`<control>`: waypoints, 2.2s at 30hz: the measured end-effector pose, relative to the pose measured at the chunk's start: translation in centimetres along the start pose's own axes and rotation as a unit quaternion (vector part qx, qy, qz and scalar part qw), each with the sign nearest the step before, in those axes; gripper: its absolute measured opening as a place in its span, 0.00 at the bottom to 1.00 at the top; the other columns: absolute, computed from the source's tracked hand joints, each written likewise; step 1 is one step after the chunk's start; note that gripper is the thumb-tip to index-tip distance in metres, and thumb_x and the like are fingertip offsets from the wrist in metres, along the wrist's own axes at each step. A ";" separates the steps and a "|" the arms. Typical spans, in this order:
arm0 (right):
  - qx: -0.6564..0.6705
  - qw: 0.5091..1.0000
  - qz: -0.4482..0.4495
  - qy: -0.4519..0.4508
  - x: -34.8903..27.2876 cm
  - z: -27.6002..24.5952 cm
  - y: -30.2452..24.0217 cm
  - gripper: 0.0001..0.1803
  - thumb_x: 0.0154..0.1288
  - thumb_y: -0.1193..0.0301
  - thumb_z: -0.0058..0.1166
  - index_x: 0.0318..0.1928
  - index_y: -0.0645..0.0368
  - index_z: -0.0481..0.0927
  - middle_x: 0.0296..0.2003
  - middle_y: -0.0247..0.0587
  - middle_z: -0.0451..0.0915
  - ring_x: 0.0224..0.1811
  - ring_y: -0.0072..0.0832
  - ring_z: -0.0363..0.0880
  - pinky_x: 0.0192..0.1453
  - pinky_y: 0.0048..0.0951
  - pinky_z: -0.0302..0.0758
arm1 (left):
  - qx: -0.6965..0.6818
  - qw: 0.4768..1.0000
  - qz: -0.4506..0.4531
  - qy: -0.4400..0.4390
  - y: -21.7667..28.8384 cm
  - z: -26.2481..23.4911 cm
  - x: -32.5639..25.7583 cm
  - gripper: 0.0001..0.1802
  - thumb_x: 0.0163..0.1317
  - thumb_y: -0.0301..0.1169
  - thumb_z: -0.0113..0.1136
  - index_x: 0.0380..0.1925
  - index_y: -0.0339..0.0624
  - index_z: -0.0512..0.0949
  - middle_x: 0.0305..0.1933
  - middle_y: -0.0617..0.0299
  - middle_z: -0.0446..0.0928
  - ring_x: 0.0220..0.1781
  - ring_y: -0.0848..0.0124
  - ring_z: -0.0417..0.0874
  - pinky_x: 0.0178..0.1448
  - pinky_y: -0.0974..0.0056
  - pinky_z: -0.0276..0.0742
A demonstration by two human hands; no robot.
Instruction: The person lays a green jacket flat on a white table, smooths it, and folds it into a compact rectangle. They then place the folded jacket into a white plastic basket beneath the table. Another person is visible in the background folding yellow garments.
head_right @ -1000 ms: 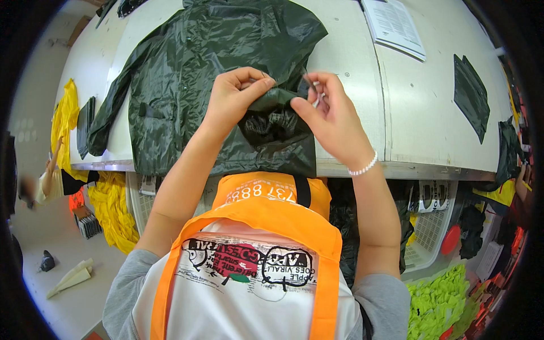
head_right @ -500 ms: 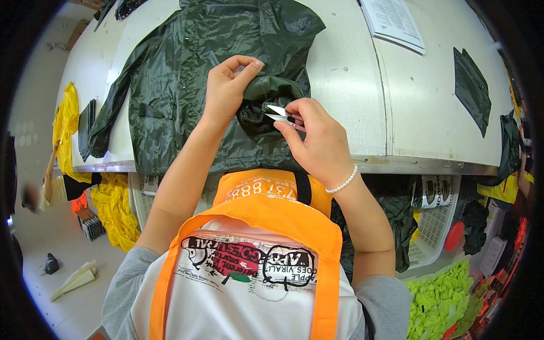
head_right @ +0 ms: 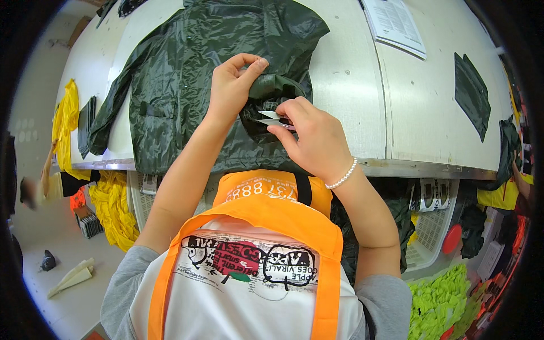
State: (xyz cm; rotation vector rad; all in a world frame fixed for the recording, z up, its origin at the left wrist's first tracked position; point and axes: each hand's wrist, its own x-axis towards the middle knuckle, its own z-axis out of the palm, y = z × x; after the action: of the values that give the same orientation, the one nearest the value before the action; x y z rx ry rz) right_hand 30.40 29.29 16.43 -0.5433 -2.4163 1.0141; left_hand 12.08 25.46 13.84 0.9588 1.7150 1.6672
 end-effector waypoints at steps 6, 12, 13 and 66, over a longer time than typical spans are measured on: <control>-0.138 0.985 -0.092 0.040 0.7 -0.4 0.7 0.11 0.55 0.69 0.61 0.36 0.59 0.75 0.30 0.37 0.75 0.27 0.36 0.76 0.30 0.31 0.72 | -0.060 0.998 -0.032 -0.011 1.0 0.0 0.0 0.11 0.63 0.35 0.58 0.29 0.37 0.79 0.21 0.73 0.72 0.22 0.86 0.62 0.25 0.76 0.56; 0.014 1.000 -0.009 0.003 1.2 -0.5 1.4 0.11 0.56 0.69 0.61 0.36 0.59 0.75 0.30 0.39 0.76 0.29 0.35 0.78 0.32 0.30 0.73 | -0.064 0.995 -0.070 -0.040 1.3 0.0 0.2 0.12 0.66 0.37 0.55 0.29 0.40 0.77 0.27 0.71 0.74 0.29 0.84 0.71 0.34 0.76 0.67; 0.032 0.999 0.006 -0.010 1.4 -0.5 1.4 0.10 0.56 0.69 0.61 0.36 0.59 0.76 0.30 0.39 0.76 0.29 0.34 0.78 0.32 0.30 0.73 | -0.067 0.995 -0.067 -0.038 1.3 0.0 0.2 0.12 0.66 0.37 0.55 0.29 0.40 0.77 0.27 0.71 0.74 0.29 0.84 0.71 0.34 0.76 0.67; 0.308 0.940 0.137 0.046 4.4 -1.5 6.1 0.08 0.56 0.74 0.65 0.34 0.64 0.81 0.26 0.26 0.77 0.29 0.11 0.69 0.35 0.15 0.68 | 0.226 0.968 -0.034 0.104 1.7 -12.7 -5.0 0.11 0.57 0.35 0.64 0.25 0.37 0.81 0.31 0.64 0.82 0.36 0.77 0.78 0.42 0.70 0.71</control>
State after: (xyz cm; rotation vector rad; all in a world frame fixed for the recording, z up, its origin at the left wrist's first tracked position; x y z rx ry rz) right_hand 28.73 36.37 13.97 -0.6815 -1.8207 1.7260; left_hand 5.03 13.81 16.06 0.9293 2.3068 1.3973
